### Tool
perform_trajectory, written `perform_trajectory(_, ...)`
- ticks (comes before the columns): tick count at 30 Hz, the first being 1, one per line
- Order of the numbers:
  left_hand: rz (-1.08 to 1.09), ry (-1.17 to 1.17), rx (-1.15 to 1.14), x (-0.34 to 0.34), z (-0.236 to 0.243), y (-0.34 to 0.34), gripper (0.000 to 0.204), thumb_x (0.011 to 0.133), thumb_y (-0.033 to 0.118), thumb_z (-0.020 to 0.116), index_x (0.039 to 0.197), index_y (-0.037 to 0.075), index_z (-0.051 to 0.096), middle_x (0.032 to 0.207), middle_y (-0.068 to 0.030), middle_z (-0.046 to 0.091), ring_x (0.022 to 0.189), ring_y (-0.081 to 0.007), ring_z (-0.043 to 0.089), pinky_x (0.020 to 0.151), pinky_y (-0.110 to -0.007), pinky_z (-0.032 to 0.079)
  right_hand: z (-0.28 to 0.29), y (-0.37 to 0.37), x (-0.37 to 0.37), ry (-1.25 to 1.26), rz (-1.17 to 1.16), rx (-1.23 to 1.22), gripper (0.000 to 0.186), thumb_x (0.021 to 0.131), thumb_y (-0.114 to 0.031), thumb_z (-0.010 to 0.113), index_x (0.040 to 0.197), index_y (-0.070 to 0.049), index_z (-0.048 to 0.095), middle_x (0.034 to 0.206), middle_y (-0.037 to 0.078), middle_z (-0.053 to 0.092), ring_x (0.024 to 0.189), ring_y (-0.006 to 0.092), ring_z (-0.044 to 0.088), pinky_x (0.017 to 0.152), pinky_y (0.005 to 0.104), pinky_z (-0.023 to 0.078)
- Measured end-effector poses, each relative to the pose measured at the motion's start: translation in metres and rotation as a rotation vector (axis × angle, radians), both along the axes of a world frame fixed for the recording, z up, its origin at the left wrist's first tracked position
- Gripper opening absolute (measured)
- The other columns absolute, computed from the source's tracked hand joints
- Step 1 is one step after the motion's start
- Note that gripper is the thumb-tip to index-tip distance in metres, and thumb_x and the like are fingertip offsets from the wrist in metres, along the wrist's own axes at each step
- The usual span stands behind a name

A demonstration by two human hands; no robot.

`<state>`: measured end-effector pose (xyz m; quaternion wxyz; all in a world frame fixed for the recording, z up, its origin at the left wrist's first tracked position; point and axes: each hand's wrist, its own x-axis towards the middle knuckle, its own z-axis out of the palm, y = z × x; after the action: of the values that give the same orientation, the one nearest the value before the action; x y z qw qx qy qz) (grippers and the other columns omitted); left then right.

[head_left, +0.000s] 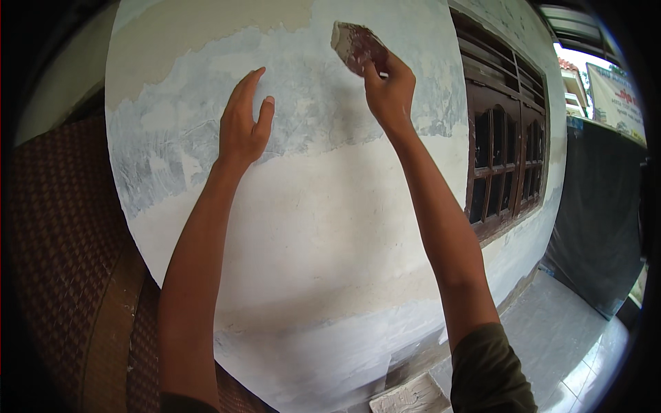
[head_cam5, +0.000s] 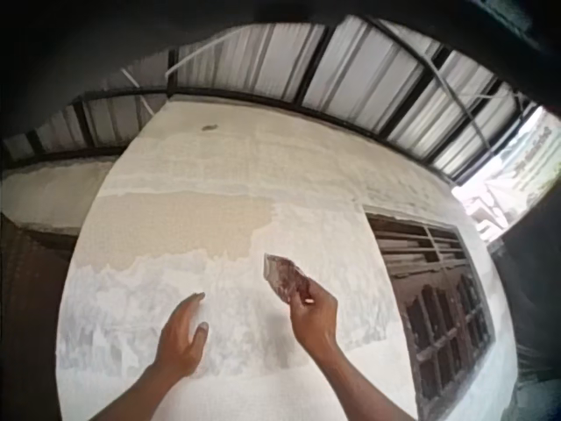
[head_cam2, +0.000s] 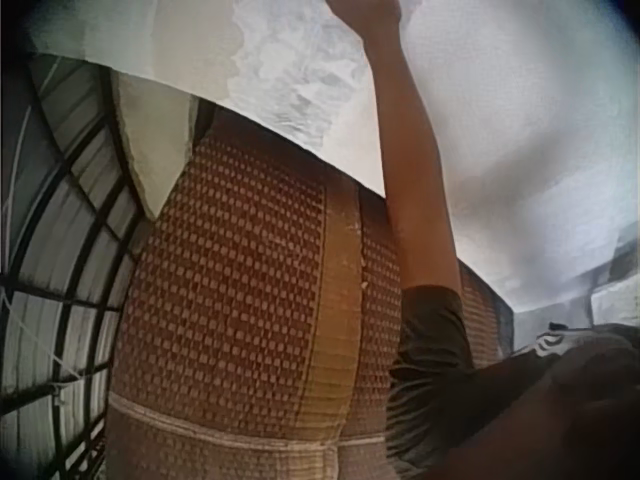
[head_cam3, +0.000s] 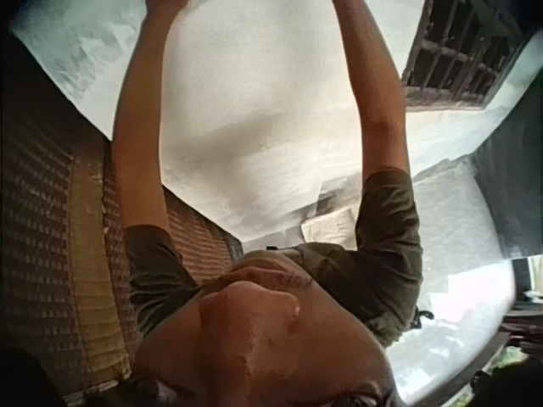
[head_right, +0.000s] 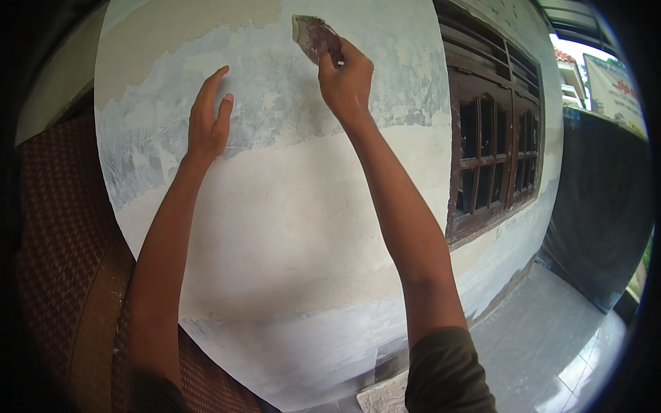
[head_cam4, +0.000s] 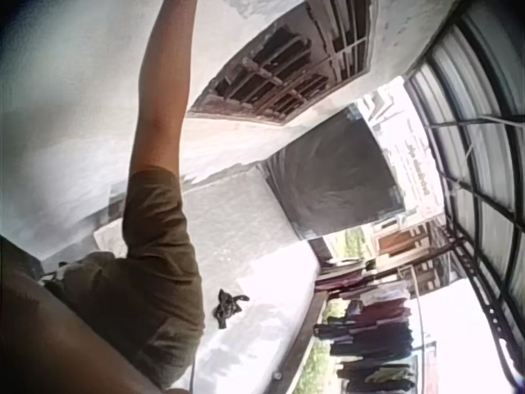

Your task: The person patches and smooths a wall by applying wall filler from a tray to the wall with a putty knife.

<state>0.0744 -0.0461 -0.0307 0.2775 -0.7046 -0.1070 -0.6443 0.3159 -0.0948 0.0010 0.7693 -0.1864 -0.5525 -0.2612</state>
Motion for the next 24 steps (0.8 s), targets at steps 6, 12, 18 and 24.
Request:
perform_trajectory(6, 0.278, -0.042, 0.2, -0.01, 0.027, 0.039, 0.05, 0.095, 0.022, 0.053, 0.141, 0.002, 0.05, 0.148, -0.0204, 0.047, 0.142, -0.0352, 0.039, 0.12, -0.047, 0.027, 0.09, 0.022, -0.003, -0.17, -0.528, 0.249, 0.019, 0.089, -0.01, 0.062, 0.104, -0.002, 0.072, 0.096, 0.011, 0.071, 0.084, 0.0305, 0.068, 0.071, 0.0402, 0.055)
perform_trajectory(12, 0.322, -0.046, 0.189, 0.005, 0.025, 0.04, 0.055, 0.093, 0.02, 0.052, 0.146, 0.006, 0.045, 0.154, -0.0148, 0.042, 0.145, -0.0295, 0.035, 0.123, -0.045, 0.02, 0.139, 0.058, 0.008, -0.295, -0.865, 0.377, 0.025, 0.091, 0.0, 0.052, 0.108, -0.002, 0.071, 0.102, 0.014, 0.07, 0.087, 0.0321, 0.067, 0.08, 0.0415, 0.058)
perform_trajectory(18, 0.348, -0.057, 0.194, -0.002, 0.022, 0.042, 0.055, 0.093, 0.02, 0.053, 0.146, 0.006, 0.045, 0.152, -0.0153, 0.044, 0.145, -0.0297, 0.036, 0.123, -0.045, 0.021, 0.129, 0.06, -0.01, -0.378, -1.043, 0.056, 0.022, 0.093, -0.001, 0.052, 0.105, 0.0, 0.069, 0.114, 0.015, 0.069, 0.1, 0.0311, 0.067, 0.079, 0.04, 0.058)
perform_trajectory(24, 0.355, -0.06, 0.208, 0.002, 0.022, 0.046, 0.056, 0.093, 0.019, 0.054, 0.146, 0.006, 0.045, 0.151, -0.0155, 0.046, 0.145, -0.0302, 0.037, 0.123, -0.046, 0.021, 0.07, 0.065, -0.005, -0.478, -1.064, 0.282, 0.023, 0.08, -0.003, 0.061, 0.1, -0.007, 0.071, 0.094, 0.007, 0.07, 0.089, 0.0253, 0.068, 0.062, 0.0419, 0.058)
